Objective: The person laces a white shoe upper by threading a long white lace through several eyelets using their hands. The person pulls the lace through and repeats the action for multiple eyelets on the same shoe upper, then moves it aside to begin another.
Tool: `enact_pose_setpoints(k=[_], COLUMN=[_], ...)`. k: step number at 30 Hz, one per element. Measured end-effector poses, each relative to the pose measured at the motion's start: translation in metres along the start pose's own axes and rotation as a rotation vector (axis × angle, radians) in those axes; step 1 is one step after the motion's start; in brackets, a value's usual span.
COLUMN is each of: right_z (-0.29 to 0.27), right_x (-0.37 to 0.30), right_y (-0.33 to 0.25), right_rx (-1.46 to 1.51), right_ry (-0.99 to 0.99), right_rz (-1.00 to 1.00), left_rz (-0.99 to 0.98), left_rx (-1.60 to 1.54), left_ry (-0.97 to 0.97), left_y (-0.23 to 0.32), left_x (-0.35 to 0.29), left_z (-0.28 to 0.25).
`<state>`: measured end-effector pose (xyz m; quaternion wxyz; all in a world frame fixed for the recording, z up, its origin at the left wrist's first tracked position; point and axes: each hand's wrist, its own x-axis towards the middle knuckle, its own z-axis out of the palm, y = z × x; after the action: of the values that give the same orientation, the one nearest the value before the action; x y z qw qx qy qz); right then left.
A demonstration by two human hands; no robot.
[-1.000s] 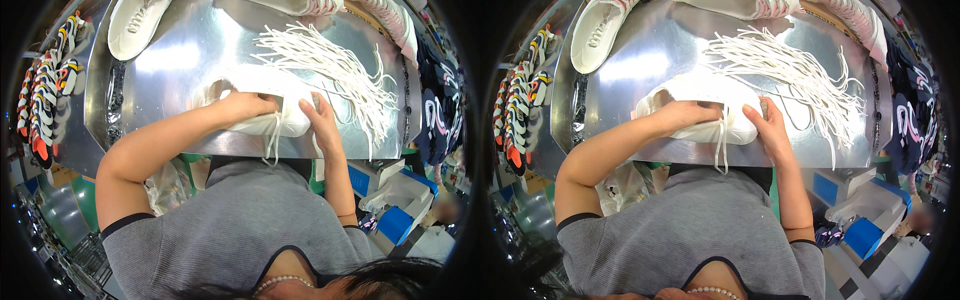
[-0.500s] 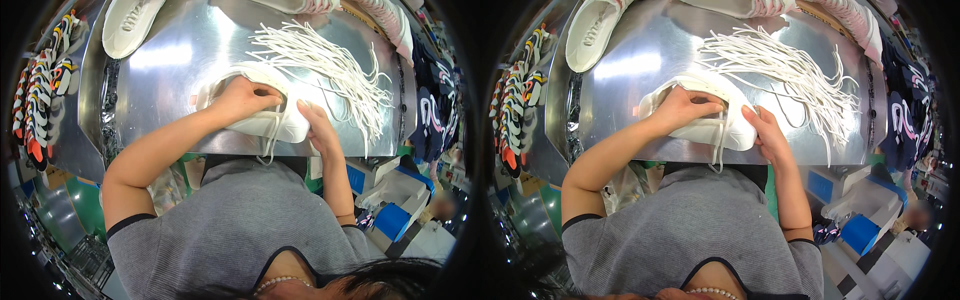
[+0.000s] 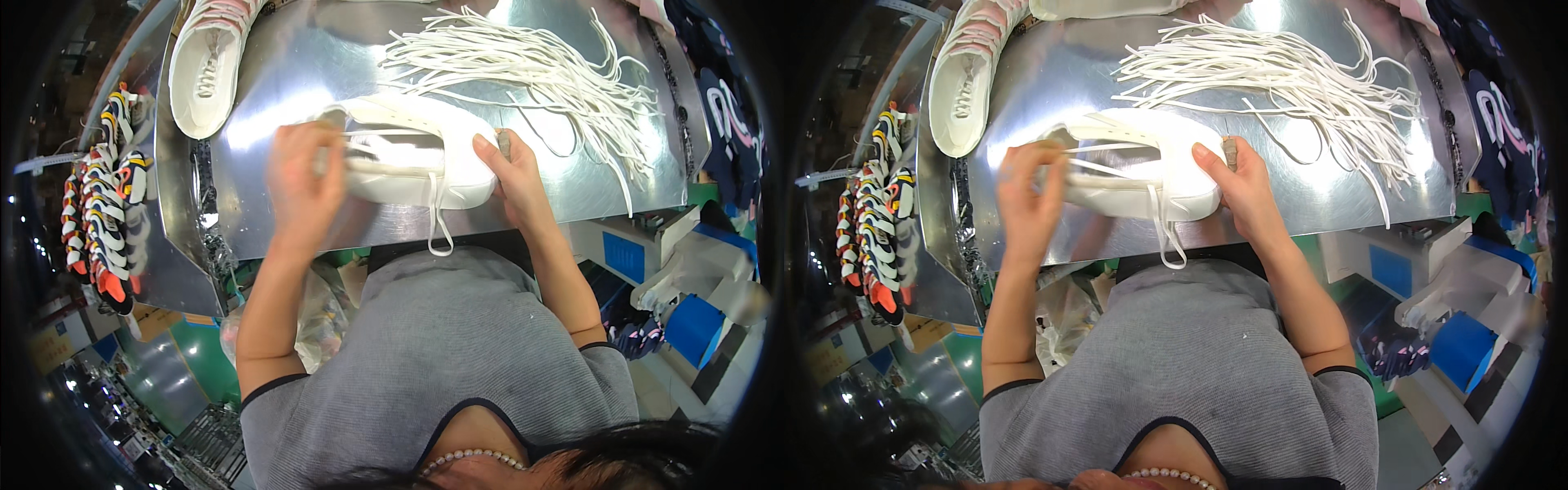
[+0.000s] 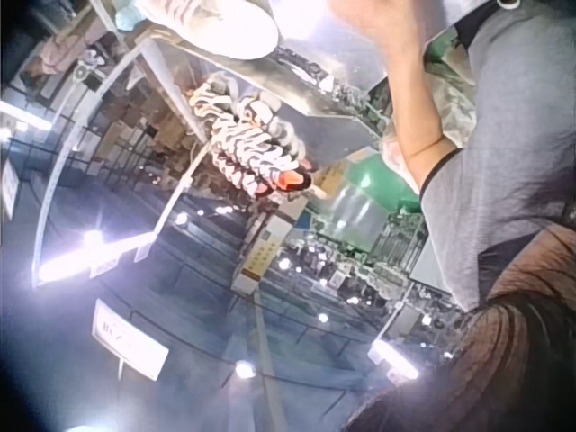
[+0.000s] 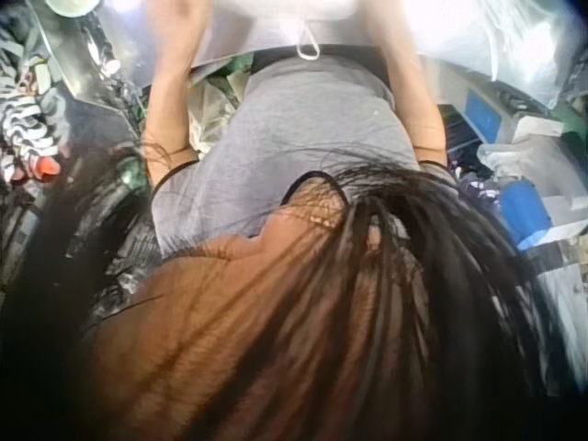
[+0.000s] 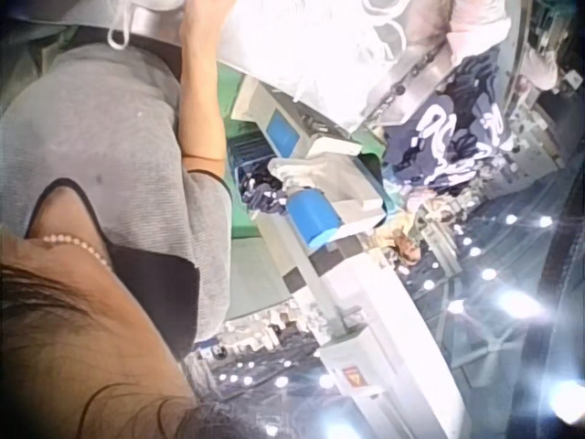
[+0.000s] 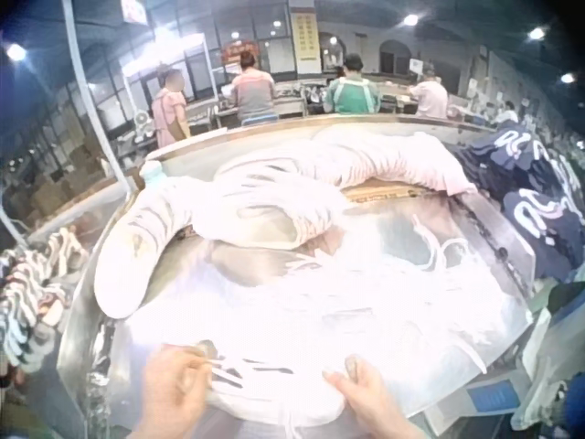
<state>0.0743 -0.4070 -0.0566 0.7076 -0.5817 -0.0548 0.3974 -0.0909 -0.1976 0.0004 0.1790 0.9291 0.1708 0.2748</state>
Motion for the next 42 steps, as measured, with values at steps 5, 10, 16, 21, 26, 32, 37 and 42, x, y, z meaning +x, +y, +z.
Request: enact_pose_setpoints(k=[5, 10, 16, 21, 26, 32, 37, 42], right_z=[-0.015, -0.036, -0.040, -0.035, -0.052, 0.010, 0.002, 0.022], right_x=[0.004, 0.011, 0.020, 0.012, -0.012, -0.010, -0.036, -0.010], right_y=[-0.003, 0.006, 0.011, -0.009, -0.031, -0.025, -0.053, -0.023], right_rx=[0.083, 0.023, -0.600, -0.976, -0.468, -0.460, 0.017, -0.209], right_ry=[0.040, 0.022, 0.082, 0.238, -0.126, -0.227, -0.344, -0.157], right_rz=[-0.071, -0.090, -0.295, -0.677, -0.493, -0.649, -0.166, -0.117], left_rz=[-0.275, -0.686, -0.540, 0.112, 0.088, 0.058, 0.009, -0.816], left_rx=[0.357, 0.846, -0.191, -0.480, -0.355, -0.448, -0.157, -0.767], left_ry=[0.214, 0.261, 0.218, -0.212, -0.139, -0.182, -0.313, -0.760], left_y=[-0.084, -0.190, -0.023, 0.079, 0.065, 0.071, 0.042, 0.018], left_x=[-0.035, -0.126, -0.035, 0.026, 0.029, 0.029, -0.005, 0.001], left_z=[-0.099, -0.226, -0.083, -0.026, -0.004, 0.027, -0.006, 0.023])
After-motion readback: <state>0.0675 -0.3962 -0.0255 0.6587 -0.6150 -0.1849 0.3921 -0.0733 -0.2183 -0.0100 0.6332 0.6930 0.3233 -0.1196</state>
